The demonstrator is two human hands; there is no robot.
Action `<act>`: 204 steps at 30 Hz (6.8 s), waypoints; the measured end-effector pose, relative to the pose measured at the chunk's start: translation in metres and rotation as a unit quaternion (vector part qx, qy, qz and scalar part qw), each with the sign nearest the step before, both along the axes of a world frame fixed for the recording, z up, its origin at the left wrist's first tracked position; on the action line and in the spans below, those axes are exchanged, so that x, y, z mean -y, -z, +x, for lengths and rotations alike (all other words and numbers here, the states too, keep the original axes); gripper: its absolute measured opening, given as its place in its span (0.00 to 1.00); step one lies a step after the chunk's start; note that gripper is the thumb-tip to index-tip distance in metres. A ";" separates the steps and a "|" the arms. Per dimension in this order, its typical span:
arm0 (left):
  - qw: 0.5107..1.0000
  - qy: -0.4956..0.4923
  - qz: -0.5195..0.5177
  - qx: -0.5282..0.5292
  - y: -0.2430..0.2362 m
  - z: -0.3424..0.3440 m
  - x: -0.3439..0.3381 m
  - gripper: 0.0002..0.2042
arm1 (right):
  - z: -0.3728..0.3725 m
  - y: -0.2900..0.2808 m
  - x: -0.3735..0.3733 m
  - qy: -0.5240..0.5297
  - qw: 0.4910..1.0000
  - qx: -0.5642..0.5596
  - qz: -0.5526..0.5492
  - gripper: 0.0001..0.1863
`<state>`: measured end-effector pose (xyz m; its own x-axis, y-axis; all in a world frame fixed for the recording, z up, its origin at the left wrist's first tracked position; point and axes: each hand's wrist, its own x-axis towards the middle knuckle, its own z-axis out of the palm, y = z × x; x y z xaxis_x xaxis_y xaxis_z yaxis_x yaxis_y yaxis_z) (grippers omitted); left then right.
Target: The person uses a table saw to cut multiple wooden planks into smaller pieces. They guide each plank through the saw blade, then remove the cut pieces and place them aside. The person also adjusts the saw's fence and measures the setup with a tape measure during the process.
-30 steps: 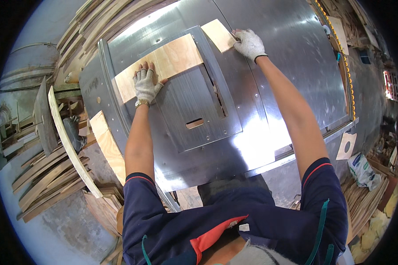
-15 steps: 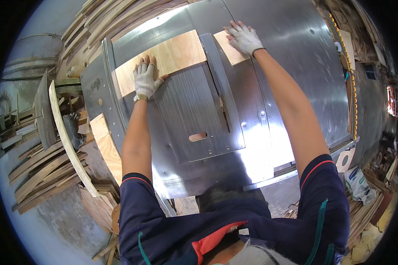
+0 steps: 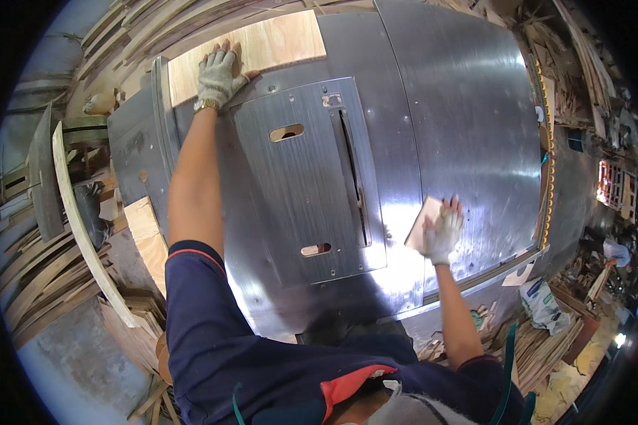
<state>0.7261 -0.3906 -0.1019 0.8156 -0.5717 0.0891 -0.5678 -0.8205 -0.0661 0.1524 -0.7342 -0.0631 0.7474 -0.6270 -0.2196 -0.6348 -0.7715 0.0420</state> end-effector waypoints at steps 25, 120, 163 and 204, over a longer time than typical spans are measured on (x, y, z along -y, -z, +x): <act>0.890 -0.153 -0.412 -0.122 -0.175 -0.374 -0.123 0.23 | -0.010 -0.031 -0.010 0.077 0.981 0.125 0.128 0.47; 0.956 -0.234 -0.146 -0.097 -0.022 -0.648 -0.162 0.38 | 0.151 -0.097 -0.102 -0.078 0.941 0.267 0.195 0.16; 0.935 0.034 -0.214 -0.282 -0.247 -0.545 0.029 0.14 | -0.063 -0.195 -0.075 -0.136 0.882 0.441 0.095 0.56; 0.892 -0.333 -0.052 -0.302 -0.041 -0.642 -0.134 0.59 | 0.070 -0.095 -0.113 -0.103 0.932 0.256 0.236 0.15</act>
<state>0.0842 -0.2569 -0.0608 0.8881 0.0432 -0.4576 0.1412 -0.9731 0.1821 0.2219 -0.6208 0.0322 0.9237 -0.3828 -0.0160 -0.3149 -0.7347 -0.6009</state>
